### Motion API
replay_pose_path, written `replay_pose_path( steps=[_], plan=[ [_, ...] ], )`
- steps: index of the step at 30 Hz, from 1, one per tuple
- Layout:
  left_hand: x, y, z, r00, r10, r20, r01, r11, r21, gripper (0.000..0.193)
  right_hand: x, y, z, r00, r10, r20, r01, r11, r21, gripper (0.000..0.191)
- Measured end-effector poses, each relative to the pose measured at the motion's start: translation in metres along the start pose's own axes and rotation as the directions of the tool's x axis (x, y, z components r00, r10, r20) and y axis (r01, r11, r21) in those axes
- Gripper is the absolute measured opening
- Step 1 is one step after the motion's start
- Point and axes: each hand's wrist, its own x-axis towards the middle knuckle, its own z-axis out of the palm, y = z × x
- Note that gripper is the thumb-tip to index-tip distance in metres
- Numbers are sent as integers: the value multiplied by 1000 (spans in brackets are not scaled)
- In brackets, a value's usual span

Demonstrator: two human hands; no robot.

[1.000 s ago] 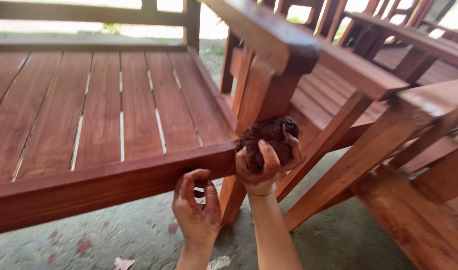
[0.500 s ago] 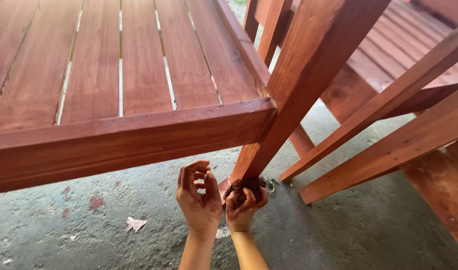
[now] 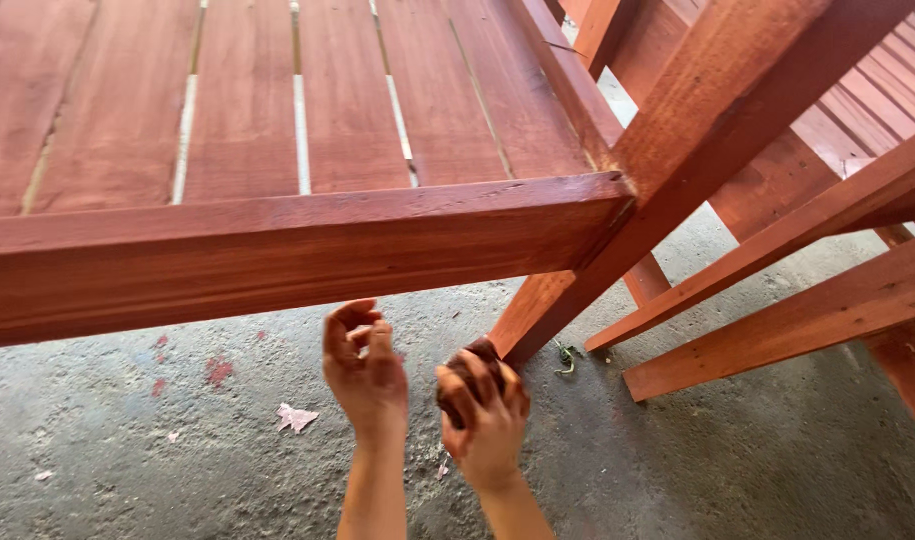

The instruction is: The person wipes a reddish-brown stain onto wooden benches and chairs using a cloth, dipping the cloth into a bucket of stain between sections. They work along the seat slats, edges, legs, and backrest rails of several furniture pieces, moving between items as they coat the surfaces.

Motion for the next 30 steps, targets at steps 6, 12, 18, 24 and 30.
replay_pose_path(
  steps=[6,12,18,24,30],
  plan=[
    [30,-7,-24,982,-81,-169,73,996,-53,23,118,26,-33,700,-526,484,700,640,-316,51],
    [14,-23,-1,990,-138,-39,140,989,47,25,155,60,-56,665,-471,579,741,511,-435,33],
    [4,-28,9,992,-73,102,64,994,85,23,125,66,-1,746,-317,585,656,495,-569,31],
    [8,-22,-9,991,-110,80,109,994,13,23,53,74,54,738,-280,614,606,675,-420,22],
    [6,-16,-23,990,-120,70,117,992,42,26,-6,57,85,912,-100,397,154,982,-106,20]
  ],
)
